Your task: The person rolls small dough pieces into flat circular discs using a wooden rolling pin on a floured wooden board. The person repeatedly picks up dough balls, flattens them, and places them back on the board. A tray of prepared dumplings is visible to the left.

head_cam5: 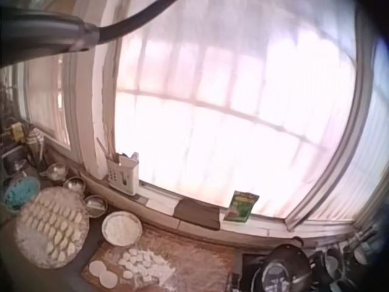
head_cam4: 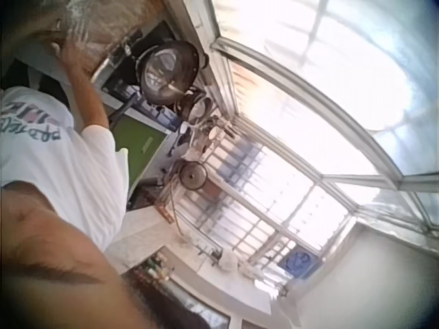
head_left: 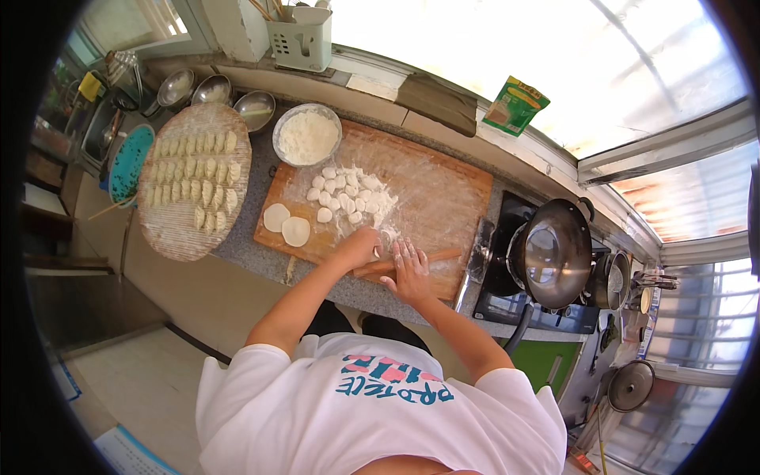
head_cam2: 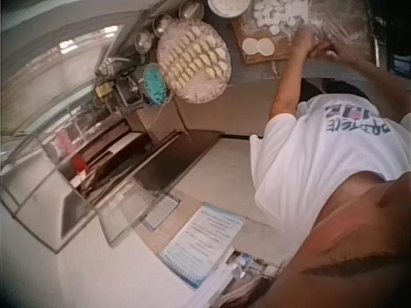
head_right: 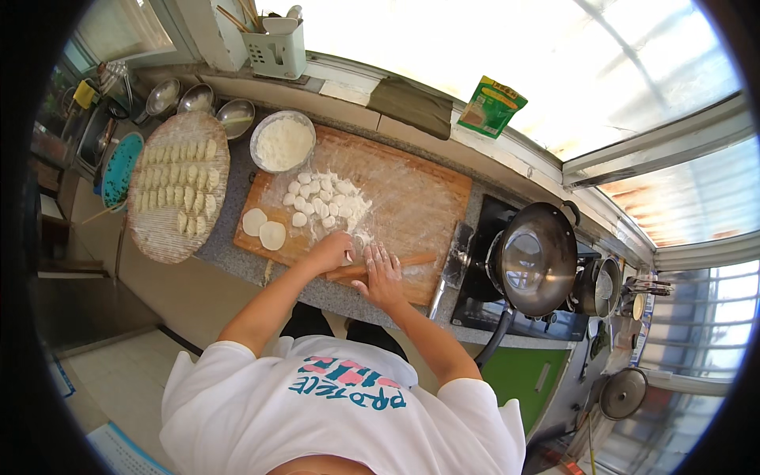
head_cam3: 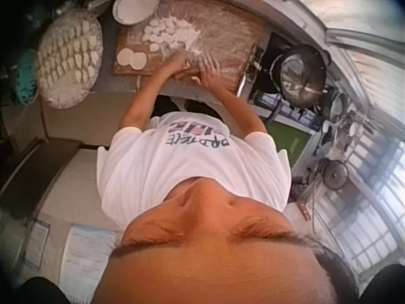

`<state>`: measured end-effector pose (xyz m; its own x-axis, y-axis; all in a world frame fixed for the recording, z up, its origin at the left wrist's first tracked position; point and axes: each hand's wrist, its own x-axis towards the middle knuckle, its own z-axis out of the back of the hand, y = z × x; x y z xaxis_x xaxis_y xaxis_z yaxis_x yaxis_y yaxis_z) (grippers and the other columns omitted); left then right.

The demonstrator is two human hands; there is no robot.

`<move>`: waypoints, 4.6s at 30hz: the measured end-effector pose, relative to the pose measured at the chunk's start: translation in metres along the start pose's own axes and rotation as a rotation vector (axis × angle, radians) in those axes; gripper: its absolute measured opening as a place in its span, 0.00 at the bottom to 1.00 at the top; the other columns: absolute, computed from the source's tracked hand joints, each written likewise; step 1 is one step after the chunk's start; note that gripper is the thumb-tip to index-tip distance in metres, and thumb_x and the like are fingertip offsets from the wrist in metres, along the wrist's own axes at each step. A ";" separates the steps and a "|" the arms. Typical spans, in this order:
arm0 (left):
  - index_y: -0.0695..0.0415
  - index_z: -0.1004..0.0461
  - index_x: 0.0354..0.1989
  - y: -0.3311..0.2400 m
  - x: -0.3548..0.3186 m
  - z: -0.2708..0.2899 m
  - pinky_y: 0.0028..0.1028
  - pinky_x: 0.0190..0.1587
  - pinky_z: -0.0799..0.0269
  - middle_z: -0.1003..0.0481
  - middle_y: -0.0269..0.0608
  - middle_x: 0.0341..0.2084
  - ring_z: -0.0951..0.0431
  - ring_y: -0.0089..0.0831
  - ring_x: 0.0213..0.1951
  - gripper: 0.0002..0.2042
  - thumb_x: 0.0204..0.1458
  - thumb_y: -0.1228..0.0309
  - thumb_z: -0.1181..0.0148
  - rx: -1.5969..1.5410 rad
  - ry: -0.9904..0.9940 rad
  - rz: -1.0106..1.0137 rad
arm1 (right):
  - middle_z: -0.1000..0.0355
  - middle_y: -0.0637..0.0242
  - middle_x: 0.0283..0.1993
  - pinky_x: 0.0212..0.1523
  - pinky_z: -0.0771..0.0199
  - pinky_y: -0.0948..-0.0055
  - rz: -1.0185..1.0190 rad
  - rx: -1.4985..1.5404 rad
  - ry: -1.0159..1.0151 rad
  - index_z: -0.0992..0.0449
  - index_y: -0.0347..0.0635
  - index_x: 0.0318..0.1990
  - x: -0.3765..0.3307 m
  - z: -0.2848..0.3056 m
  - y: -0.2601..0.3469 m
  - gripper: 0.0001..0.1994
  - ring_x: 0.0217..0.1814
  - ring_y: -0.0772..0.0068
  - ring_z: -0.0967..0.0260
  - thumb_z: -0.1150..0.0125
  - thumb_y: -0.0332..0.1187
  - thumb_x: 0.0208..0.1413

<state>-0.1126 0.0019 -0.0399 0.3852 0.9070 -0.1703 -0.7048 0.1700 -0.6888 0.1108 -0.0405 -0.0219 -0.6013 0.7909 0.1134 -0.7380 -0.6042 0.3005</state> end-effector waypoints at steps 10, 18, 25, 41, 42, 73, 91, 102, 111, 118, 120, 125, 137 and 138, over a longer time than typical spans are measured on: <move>0.54 0.16 0.32 -0.020 -0.006 0.031 0.41 0.48 0.26 0.22 0.49 0.37 0.23 0.50 0.46 0.07 0.47 0.77 0.39 -0.161 -0.094 0.287 | 0.45 0.49 0.76 0.73 0.50 0.47 -0.095 -0.036 -0.043 0.46 0.36 0.75 0.073 -0.010 -0.014 0.48 0.79 0.49 0.50 0.43 0.64 0.56; 0.56 0.17 0.31 0.012 -0.008 -0.007 0.43 0.47 0.26 0.23 0.52 0.34 0.23 0.51 0.43 0.04 0.48 0.74 0.37 -0.031 -0.100 -0.076 | 0.44 0.46 0.75 0.72 0.50 0.46 0.066 -0.040 0.001 0.47 0.34 0.74 -0.005 0.005 0.003 0.48 0.78 0.45 0.48 0.44 0.62 0.57; 0.56 0.16 0.31 -0.013 -0.005 0.013 0.40 0.47 0.26 0.22 0.47 0.32 0.23 0.47 0.42 0.06 0.46 0.77 0.38 -0.101 -0.177 0.192 | 0.43 0.46 0.74 0.72 0.48 0.45 -0.050 -0.017 -0.068 0.47 0.34 0.74 0.065 -0.012 -0.015 0.49 0.78 0.46 0.48 0.44 0.64 0.56; 0.57 0.17 0.32 -0.023 -0.011 0.019 0.41 0.45 0.26 0.22 0.49 0.30 0.22 0.49 0.40 0.05 0.49 0.73 0.37 -0.051 -0.083 0.227 | 0.42 0.50 0.74 0.75 0.52 0.44 -0.050 -0.040 -0.009 0.48 0.37 0.75 0.070 0.000 -0.014 0.47 0.77 0.50 0.47 0.47 0.64 0.59; 0.57 0.17 0.32 -0.025 -0.009 0.022 0.42 0.45 0.26 0.21 0.50 0.31 0.22 0.50 0.41 0.05 0.48 0.74 0.38 -0.025 -0.031 0.219 | 0.42 0.50 0.74 0.75 0.52 0.44 -0.047 -0.053 0.003 0.48 0.37 0.75 0.063 -0.002 -0.013 0.47 0.78 0.50 0.48 0.47 0.64 0.59; 0.59 0.18 0.28 -0.023 -0.011 0.009 0.42 0.46 0.26 0.22 0.48 0.33 0.21 0.50 0.42 0.06 0.50 0.70 0.35 -0.119 -0.226 0.258 | 0.45 0.48 0.75 0.76 0.55 0.45 -0.105 -0.036 -0.052 0.48 0.37 0.75 0.067 0.003 -0.010 0.47 0.79 0.48 0.51 0.42 0.60 0.57; 0.59 0.19 0.28 -0.018 -0.009 0.008 0.41 0.48 0.26 0.21 0.48 0.34 0.22 0.49 0.43 0.05 0.46 0.71 0.35 -0.051 -0.045 0.334 | 0.43 0.47 0.74 0.75 0.54 0.41 -0.009 -0.019 -0.015 0.47 0.36 0.75 0.029 -0.001 -0.005 0.48 0.79 0.46 0.50 0.44 0.63 0.57; 0.59 0.20 0.28 -0.025 -0.005 0.004 0.46 0.44 0.25 0.21 0.51 0.32 0.21 0.52 0.41 0.05 0.49 0.71 0.37 -0.051 -0.275 0.251 | 0.47 0.47 0.76 0.76 0.55 0.45 -0.071 0.012 0.004 0.48 0.36 0.75 0.067 0.003 -0.015 0.48 0.80 0.48 0.53 0.44 0.63 0.58; 0.59 0.17 0.30 -0.015 -0.004 0.003 0.46 0.44 0.24 0.20 0.55 0.34 0.19 0.53 0.40 0.05 0.48 0.72 0.37 0.011 -0.049 0.154 | 0.46 0.47 0.76 0.75 0.54 0.45 0.013 -0.045 0.041 0.48 0.35 0.75 -0.010 0.006 0.004 0.48 0.80 0.45 0.53 0.43 0.62 0.57; 0.59 0.17 0.29 -0.035 0.000 0.014 0.46 0.43 0.24 0.20 0.55 0.32 0.19 0.53 0.38 0.05 0.46 0.72 0.34 -0.013 -0.124 0.310 | 0.46 0.48 0.76 0.77 0.58 0.45 -0.059 0.010 -0.017 0.49 0.36 0.76 0.052 0.000 -0.012 0.48 0.81 0.48 0.54 0.43 0.61 0.57; 0.59 0.17 0.29 -0.033 -0.003 0.014 0.46 0.43 0.24 0.20 0.54 0.32 0.19 0.53 0.37 0.05 0.46 0.72 0.34 0.039 -0.081 0.293 | 0.46 0.48 0.76 0.77 0.58 0.45 -0.044 0.016 -0.001 0.49 0.37 0.75 0.045 0.000 -0.012 0.48 0.80 0.48 0.54 0.44 0.62 0.57; 0.59 0.18 0.29 -0.016 -0.005 -0.007 0.46 0.43 0.24 0.20 0.53 0.31 0.19 0.52 0.38 0.05 0.47 0.72 0.35 0.005 -0.141 0.124 | 0.45 0.47 0.75 0.76 0.55 0.43 0.055 -0.007 0.005 0.49 0.36 0.75 -0.021 0.006 -0.004 0.48 0.79 0.48 0.52 0.42 0.61 0.56; 0.56 0.16 0.32 -0.045 -0.003 0.011 0.46 0.43 0.24 0.20 0.54 0.30 0.19 0.52 0.38 0.06 0.50 0.70 0.36 -0.010 -0.091 0.344 | 0.46 0.49 0.76 0.76 0.54 0.47 -0.027 0.011 -0.021 0.47 0.39 0.75 0.017 0.006 -0.011 0.47 0.79 0.49 0.51 0.39 0.59 0.56; 0.57 0.16 0.31 -0.039 -0.006 0.002 0.46 0.43 0.24 0.20 0.54 0.30 0.19 0.52 0.38 0.06 0.50 0.70 0.36 -0.031 -0.123 0.308 | 0.46 0.49 0.76 0.76 0.55 0.47 -0.009 0.008 0.018 0.48 0.39 0.75 0.001 0.007 -0.008 0.47 0.80 0.49 0.51 0.39 0.58 0.55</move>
<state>-0.0887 -0.0089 -0.0102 0.0802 0.9540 -0.2887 -0.7579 -0.1297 -0.6393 0.1180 -0.0345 -0.0180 -0.6001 0.7944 0.0937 -0.7409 -0.5962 0.3092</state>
